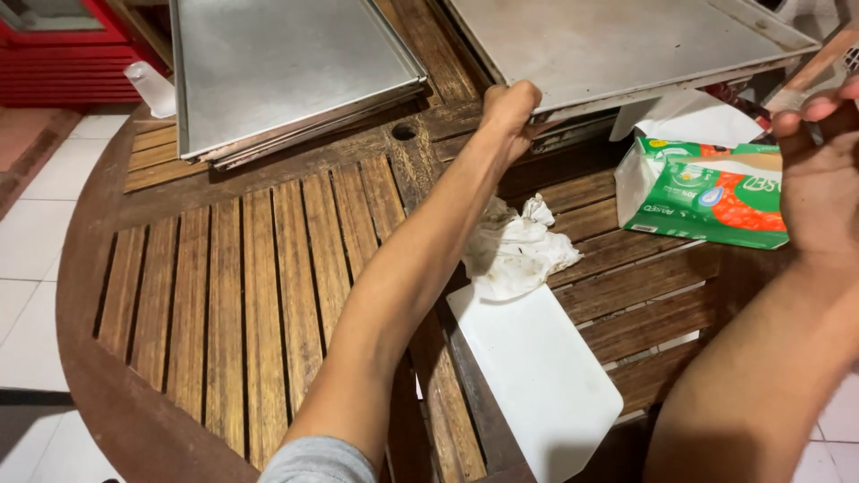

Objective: Cleaning a metal baking tray by wiping it with a cloth and scraping off residue with a plastic scraper

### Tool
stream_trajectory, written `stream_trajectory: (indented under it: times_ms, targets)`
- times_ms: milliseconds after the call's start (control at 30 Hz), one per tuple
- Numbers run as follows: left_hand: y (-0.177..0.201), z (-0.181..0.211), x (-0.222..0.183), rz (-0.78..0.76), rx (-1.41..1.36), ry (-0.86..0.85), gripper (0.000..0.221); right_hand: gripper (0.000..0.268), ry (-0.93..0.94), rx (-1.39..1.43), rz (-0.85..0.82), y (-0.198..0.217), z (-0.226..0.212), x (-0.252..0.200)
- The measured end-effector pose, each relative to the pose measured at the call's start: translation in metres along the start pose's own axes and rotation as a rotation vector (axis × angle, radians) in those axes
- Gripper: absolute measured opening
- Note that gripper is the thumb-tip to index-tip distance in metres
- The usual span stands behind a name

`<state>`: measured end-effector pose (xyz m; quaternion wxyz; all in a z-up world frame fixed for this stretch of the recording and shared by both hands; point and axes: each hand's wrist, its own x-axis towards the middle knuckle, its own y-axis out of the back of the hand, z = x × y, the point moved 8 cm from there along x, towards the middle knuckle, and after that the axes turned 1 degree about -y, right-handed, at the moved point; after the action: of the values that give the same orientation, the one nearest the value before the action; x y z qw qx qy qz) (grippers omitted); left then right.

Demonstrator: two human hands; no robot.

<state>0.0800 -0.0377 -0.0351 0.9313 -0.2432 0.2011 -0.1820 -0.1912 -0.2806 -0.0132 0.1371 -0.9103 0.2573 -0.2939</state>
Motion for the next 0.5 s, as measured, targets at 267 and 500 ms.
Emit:
stream_trajectory:
  times_ms: [267,500]
  targets:
    - [0.038,-0.007,0.014,-0.158,-0.280,-0.060,0.030,0.016,-0.210,-0.085,0.394,-0.063,0.000,0.002]
    - [0.051,-0.003,-0.032,-0.308,-0.324,0.008,0.093,0.060,-0.560,-0.340,0.203,-0.146,0.035,-0.018]
